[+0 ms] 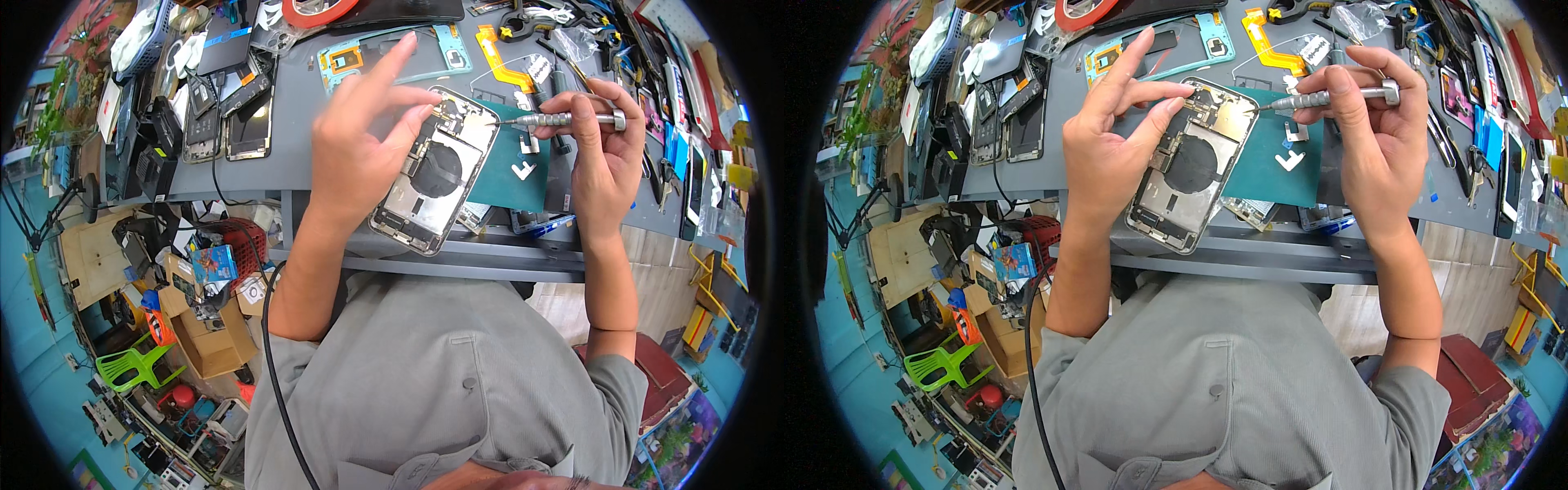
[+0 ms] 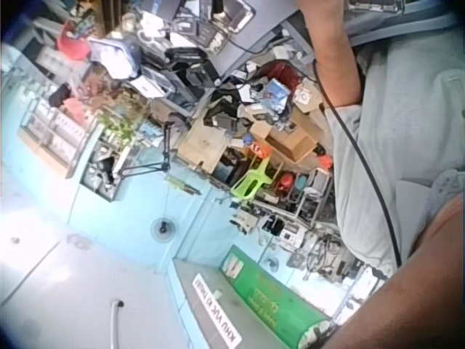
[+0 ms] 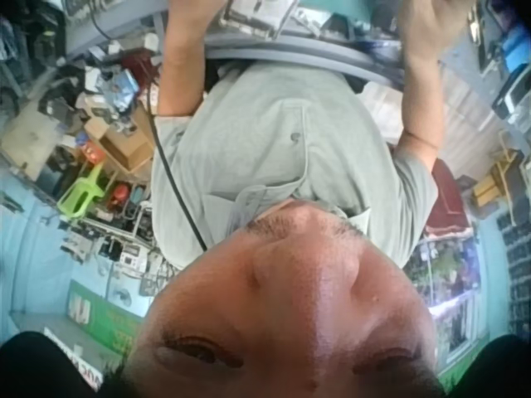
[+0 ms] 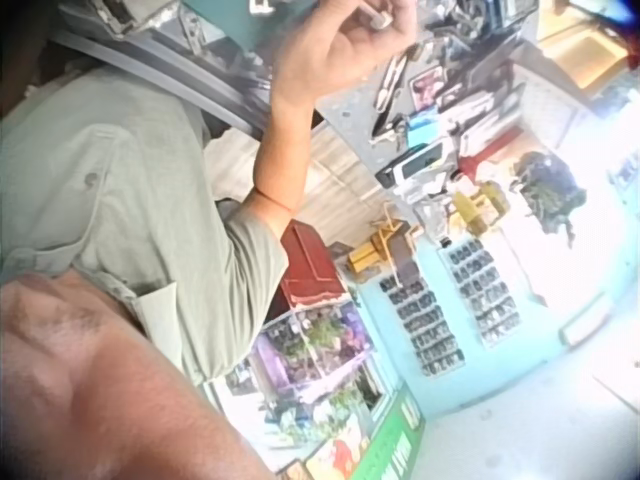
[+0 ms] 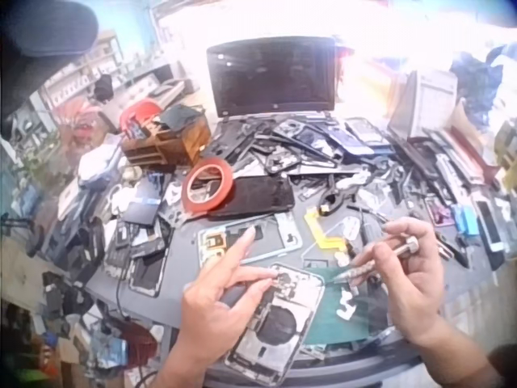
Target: The person disassembles a smartphone, using a screwdriver to remove screws and a prying tool to detach internal components. They then install a new battery and reassemble the device.
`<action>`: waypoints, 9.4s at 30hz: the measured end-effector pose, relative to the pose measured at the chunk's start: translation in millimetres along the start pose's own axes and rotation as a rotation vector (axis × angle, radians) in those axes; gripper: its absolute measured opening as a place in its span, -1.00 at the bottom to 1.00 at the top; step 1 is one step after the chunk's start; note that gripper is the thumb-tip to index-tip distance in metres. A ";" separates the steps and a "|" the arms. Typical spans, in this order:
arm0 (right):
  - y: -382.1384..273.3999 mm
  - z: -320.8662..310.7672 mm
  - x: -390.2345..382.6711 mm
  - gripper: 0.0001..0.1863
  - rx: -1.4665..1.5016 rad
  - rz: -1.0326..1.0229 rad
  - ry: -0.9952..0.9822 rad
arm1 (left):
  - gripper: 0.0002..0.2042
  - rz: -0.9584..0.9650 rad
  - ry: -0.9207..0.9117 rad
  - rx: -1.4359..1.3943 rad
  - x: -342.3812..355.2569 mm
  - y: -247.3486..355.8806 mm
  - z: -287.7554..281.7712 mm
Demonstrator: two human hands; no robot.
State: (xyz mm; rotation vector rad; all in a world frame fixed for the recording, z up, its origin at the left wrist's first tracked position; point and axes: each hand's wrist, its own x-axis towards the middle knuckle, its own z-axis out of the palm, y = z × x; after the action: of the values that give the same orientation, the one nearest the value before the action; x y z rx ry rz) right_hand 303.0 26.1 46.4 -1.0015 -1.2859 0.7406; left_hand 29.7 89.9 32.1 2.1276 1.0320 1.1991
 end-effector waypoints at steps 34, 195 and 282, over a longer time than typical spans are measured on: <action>-39.6 -44.1 27.8 -0.61 -0.756 0.178 -0.068 | -0.27 -0.154 0.161 -0.331 -10.5 -0.9 7.7; -29.5 -3.0 90.0 -0.37 -0.356 0.000 -0.175 | -0.39 0.028 -0.096 -0.014 -20.9 -6.8 -18.2; -45.6 78.8 70.4 -0.35 -0.703 -0.255 -0.466 | -0.45 0.011 -0.050 -0.045 -23.8 -0.6 -16.9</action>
State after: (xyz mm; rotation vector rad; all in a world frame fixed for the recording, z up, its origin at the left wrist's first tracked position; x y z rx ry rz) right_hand 233.1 84.7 116.6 -1.2174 -2.1229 0.3202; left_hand 7.0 71.9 28.2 2.1206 0.9640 1.1573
